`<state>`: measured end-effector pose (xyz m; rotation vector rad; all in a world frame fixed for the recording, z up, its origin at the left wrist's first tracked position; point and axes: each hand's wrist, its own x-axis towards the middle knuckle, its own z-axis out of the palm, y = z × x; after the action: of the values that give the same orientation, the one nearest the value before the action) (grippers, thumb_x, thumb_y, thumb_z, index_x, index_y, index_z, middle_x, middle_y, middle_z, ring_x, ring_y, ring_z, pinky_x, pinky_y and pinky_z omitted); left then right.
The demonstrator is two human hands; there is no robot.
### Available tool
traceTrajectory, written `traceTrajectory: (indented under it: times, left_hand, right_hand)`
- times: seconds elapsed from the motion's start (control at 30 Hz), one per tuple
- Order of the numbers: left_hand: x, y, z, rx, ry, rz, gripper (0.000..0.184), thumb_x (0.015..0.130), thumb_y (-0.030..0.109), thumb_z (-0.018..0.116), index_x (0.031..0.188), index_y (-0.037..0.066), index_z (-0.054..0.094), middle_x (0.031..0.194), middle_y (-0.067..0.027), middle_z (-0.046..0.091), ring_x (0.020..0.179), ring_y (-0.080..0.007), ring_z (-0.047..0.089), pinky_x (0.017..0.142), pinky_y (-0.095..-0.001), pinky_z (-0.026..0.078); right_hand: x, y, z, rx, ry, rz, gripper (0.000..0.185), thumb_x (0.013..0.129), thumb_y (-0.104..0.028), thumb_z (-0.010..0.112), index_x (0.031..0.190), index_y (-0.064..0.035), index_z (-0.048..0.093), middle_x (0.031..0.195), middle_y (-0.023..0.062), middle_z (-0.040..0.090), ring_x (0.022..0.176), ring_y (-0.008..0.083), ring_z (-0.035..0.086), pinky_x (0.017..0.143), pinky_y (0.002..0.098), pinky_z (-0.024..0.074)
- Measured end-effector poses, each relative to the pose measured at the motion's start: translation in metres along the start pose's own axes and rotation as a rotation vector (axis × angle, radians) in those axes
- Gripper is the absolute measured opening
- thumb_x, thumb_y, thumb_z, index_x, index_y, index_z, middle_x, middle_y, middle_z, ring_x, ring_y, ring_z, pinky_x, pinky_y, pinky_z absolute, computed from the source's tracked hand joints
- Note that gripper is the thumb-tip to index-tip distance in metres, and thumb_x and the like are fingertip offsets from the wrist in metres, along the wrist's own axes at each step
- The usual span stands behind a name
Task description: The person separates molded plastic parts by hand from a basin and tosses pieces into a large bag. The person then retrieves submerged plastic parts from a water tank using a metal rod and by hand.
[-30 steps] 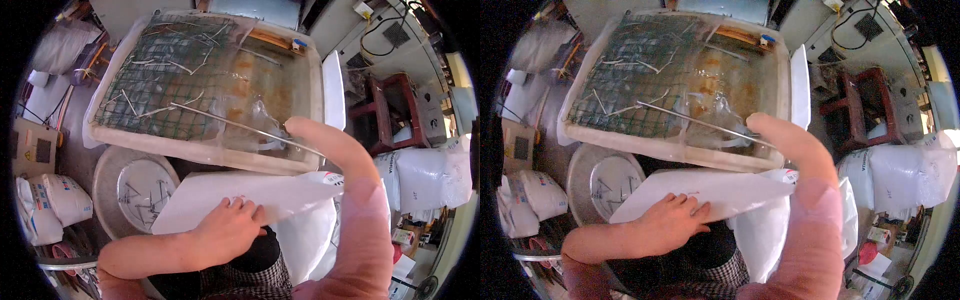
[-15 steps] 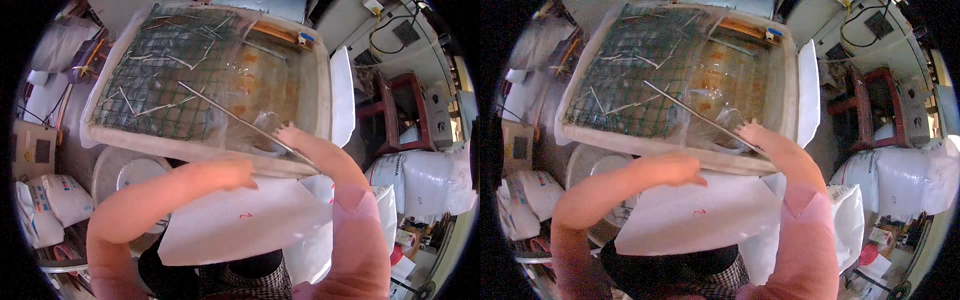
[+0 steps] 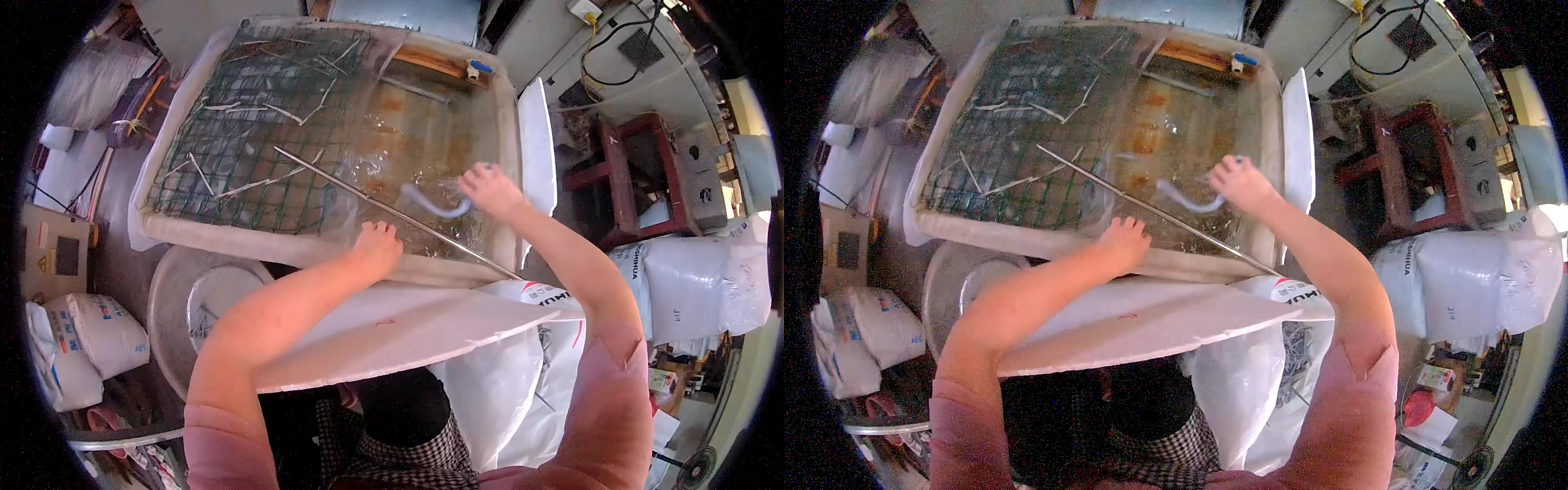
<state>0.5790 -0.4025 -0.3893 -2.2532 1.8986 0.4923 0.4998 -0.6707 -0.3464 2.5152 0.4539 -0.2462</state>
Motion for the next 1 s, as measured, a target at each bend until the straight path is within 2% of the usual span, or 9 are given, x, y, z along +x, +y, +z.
traceTrajectory:
  times: [0.13, 0.17, 0.2, 0.27, 0.37, 0.5, 0.63, 0.87, 1.0]
  left_hand:
    - [0.005, 0.002, -0.010, -0.002, -0.068, -0.017, 0.036, 0.077, 0.015, 0.060, 0.111, 0.003, 0.057, 0.116, -0.0154, 0.049, 0.112, -0.0308, 0.045, 0.086, -0.0447, 0.040]
    - [0.007, 0.002, -0.009, -0.042, 0.179, 0.019, 0.041, 0.077, 0.017, 0.061, 0.115, 0.003, 0.054, 0.117, -0.0157, 0.049, 0.112, -0.0303, 0.045, 0.086, -0.0438, 0.040]
    - [0.009, 0.001, -0.008, -0.082, 0.425, 0.058, 0.047, 0.077, 0.020, 0.063, 0.119, 0.003, 0.051, 0.117, -0.0159, 0.049, 0.112, -0.0298, 0.045, 0.087, -0.0429, 0.040]
    - [0.011, 0.007, -0.039, -0.107, 0.570, 0.096, 0.052, 0.076, 0.023, 0.065, 0.121, 0.003, 0.049, 0.118, -0.0160, 0.049, 0.112, -0.0293, 0.044, 0.088, -0.0419, 0.040]
    - [0.013, 0.012, -0.071, -0.115, 0.776, 0.097, 0.056, 0.074, 0.026, 0.068, 0.122, 0.003, 0.048, 0.119, -0.0158, 0.048, 0.111, -0.0284, 0.044, 0.089, -0.0409, 0.038]
    - [0.016, -0.001, -0.072, -0.122, 0.773, -0.027, 0.056, 0.073, 0.029, 0.069, 0.118, 0.002, 0.051, 0.119, -0.0147, 0.049, 0.110, -0.0278, 0.044, 0.089, -0.0406, 0.034]
    - [0.014, -0.006, -0.072, -0.061, 0.855, -0.064, 0.050, 0.073, 0.028, 0.068, 0.112, 0.001, 0.053, 0.113, -0.0140, 0.052, 0.107, -0.0272, 0.045, 0.087, -0.0407, 0.033]
    - [0.017, -0.018, -0.076, 0.019, 0.654, -0.066, 0.042, 0.073, 0.024, 0.067, 0.105, 0.000, 0.055, 0.102, -0.0138, 0.055, 0.103, -0.0270, 0.045, 0.084, -0.0404, 0.032]
    - [0.015, -0.020, -0.075, -0.062, 0.796, 0.019, 0.045, 0.075, 0.025, 0.065, 0.109, -0.003, 0.055, 0.096, -0.0142, 0.056, 0.107, -0.0279, 0.043, 0.086, -0.0423, 0.031]
  right_hand:
    - [-0.012, 0.028, -0.009, 0.480, -0.026, 0.522, 0.056, 0.074, -0.021, 0.068, 0.123, -0.0031, 0.046, 0.108, 0.0131, 0.056, 0.104, 0.0287, 0.053, 0.084, 0.0425, 0.0489]
    - [-0.011, 0.032, -0.005, 0.733, -0.028, 0.729, 0.056, 0.076, -0.022, 0.069, 0.122, -0.0004, 0.046, 0.105, 0.0151, 0.057, 0.097, 0.0283, 0.058, 0.079, 0.0421, 0.0521]
    - [-0.009, 0.034, -0.001, 0.730, -0.024, 0.733, 0.056, 0.076, -0.022, 0.069, 0.122, -0.0004, 0.046, 0.105, 0.0151, 0.057, 0.097, 0.0283, 0.058, 0.079, 0.0421, 0.0521]
    - [-0.003, 0.034, -0.001, 1.619, 0.056, 0.897, 0.050, 0.081, -0.026, 0.066, 0.116, 0.0055, 0.049, 0.096, 0.0161, 0.060, 0.079, 0.0242, 0.064, 0.065, 0.0368, 0.0562]
    - [0.010, 0.017, -0.026, 2.033, 0.097, 0.828, 0.050, 0.083, -0.032, 0.065, 0.108, 0.0093, 0.051, 0.091, 0.0139, 0.060, 0.070, 0.0178, 0.063, 0.057, 0.0297, 0.0563]
    - [0.023, -0.006, -0.050, 2.008, 0.127, 0.583, 0.046, 0.084, -0.033, 0.064, 0.099, 0.0101, 0.055, 0.084, 0.0116, 0.059, 0.070, 0.0158, 0.060, 0.059, 0.0292, 0.0559]
    - [0.033, -0.015, -0.059, 1.954, 0.197, 0.622, 0.045, 0.086, -0.036, 0.061, 0.097, 0.0078, 0.057, 0.081, 0.0118, 0.061, 0.064, 0.0144, 0.061, 0.056, 0.0284, 0.0532]
    - [0.035, -0.019, -0.064, 1.849, 0.356, 0.559, 0.048, 0.087, -0.037, 0.059, 0.097, 0.0100, 0.056, 0.081, 0.0124, 0.061, 0.063, 0.0150, 0.061, 0.055, 0.0285, 0.0521]
    - [0.036, -0.017, -0.067, 1.918, 0.324, 0.757, 0.056, 0.087, -0.043, 0.057, 0.100, 0.0120, 0.055, 0.078, 0.0132, 0.062, 0.062, 0.0168, 0.062, 0.055, 0.0290, 0.0527]
